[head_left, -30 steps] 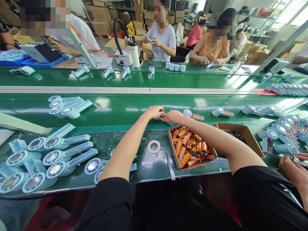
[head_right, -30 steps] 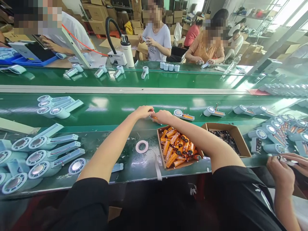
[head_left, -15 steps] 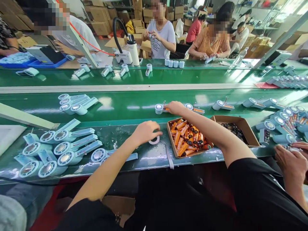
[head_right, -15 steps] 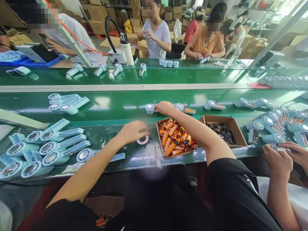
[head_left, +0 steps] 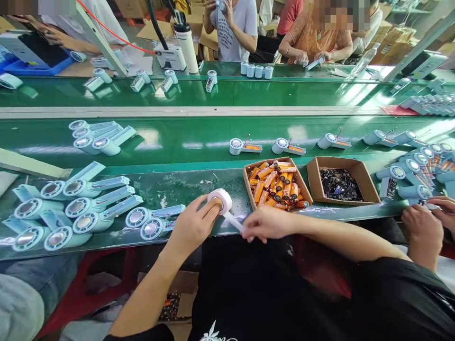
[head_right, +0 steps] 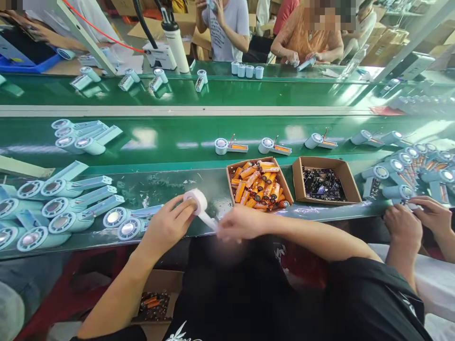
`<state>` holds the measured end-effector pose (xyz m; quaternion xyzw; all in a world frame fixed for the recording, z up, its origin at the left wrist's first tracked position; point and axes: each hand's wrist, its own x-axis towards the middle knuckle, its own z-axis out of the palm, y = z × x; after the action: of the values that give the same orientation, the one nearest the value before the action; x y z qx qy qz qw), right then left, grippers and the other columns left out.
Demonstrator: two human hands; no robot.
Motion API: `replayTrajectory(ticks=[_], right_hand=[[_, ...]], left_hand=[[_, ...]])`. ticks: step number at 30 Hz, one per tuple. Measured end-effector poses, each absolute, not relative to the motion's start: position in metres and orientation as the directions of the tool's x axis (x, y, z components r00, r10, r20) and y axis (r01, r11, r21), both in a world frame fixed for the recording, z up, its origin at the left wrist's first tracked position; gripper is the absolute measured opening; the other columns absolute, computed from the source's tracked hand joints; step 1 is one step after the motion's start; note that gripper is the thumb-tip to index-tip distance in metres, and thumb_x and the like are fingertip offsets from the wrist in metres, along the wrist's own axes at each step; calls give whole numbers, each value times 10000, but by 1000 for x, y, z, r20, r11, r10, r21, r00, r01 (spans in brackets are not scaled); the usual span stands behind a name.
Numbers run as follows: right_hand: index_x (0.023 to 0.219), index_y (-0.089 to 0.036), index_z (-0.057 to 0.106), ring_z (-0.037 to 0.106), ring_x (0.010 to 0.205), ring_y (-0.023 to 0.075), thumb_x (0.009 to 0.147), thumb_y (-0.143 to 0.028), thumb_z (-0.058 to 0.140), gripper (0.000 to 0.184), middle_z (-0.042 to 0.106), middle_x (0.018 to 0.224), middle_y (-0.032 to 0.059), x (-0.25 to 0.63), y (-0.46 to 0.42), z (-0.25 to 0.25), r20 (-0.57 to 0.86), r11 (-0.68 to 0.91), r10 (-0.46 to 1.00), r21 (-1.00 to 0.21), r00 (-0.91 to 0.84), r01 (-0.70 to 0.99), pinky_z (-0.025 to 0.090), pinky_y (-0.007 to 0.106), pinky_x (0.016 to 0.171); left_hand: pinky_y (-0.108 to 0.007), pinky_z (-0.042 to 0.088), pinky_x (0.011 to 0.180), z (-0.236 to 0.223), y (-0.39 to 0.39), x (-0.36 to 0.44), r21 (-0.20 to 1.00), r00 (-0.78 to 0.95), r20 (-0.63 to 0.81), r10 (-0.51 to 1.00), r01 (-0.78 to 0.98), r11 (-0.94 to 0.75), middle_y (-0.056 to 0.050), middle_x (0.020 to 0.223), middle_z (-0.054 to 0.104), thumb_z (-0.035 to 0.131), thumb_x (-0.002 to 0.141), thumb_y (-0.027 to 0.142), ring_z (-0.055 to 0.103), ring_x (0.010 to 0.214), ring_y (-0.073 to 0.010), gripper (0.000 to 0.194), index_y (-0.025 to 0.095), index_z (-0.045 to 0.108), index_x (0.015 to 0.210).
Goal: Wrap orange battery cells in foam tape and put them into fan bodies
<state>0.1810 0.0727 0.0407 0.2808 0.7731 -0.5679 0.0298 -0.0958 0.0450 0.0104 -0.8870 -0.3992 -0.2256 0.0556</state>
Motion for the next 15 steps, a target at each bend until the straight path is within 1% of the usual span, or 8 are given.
replayTrajectory(ticks=[3,4,6,8,10,12,13,15], right_hand=[[904,-196,780,675,608,142,987,-481,664,319,731,689,1,191,61,37,-419,454,272,-738,-866,499,464,235,602],[947,-199,788,697,670,168,975,-520,673,342,754,743,25,195,64,38,-385,534,316,-683,-867,498,480,255,633],[1099,-199,784,732,873,225,1007,-505,627,356,797,955,89,206,79,42,-212,645,500,-556,-840,524,532,313,781],[1254,-193,742,695,1111,279,1039,-371,576,324,773,1190,142,216,101,45,-18,683,659,-404,-752,609,519,401,978],[1318,-187,714,634,1239,329,1002,-282,612,346,731,1310,168,224,120,44,53,663,734,-275,-677,696,469,489,1080],[1287,-197,732,628,1256,345,945,-239,680,349,732,1312,163,228,132,39,45,628,766,-267,-641,731,445,534,1108],[1255,-207,747,640,1244,339,924,-224,701,334,744,1285,150,229,135,37,49,609,777,-316,-628,728,440,543,1114],[1197,-227,766,660,1229,313,901,-221,729,298,760,1238,118,230,134,33,117,562,799,-494,-590,663,444,544,1127]], left_hand=[[-493,605,1032,8,40,-99,85,587,433,684,729,-679,-123,1177,756,568,967,89,680,1180,-308,297,191,708,1209],[-491,606,1034,7,39,-99,79,583,447,678,729,-679,-127,1179,753,563,959,68,679,1185,-309,310,185,708,1206],[-490,602,1046,4,36,-96,73,571,482,665,730,-680,-132,1203,746,542,941,22,670,1207,-310,353,175,701,1217],[-505,590,1074,3,35,-91,81,571,497,654,719,-690,-133,1218,742,516,931,-7,666,1215,-305,390,171,694,1230],[-516,580,1095,2,35,-84,95,586,487,647,701,-706,-134,1227,739,492,926,-24,669,1210,-298,414,165,692,1235],[-517,583,1095,0,36,-77,110,594,483,643,687,-718,-134,1231,737,485,922,-26,667,1220,-299,431,167,694,1247],[-515,589,1088,-1,36,-74,121,593,486,643,683,-721,-134,1232,737,490,921,-22,662,1233,-304,438,171,693,1258],[-511,598,1073,-2,35,-70,152,588,487,646,671,-726,-128,1240,735,493,918,-19,648,1259,-310,459,186,692,1278]])
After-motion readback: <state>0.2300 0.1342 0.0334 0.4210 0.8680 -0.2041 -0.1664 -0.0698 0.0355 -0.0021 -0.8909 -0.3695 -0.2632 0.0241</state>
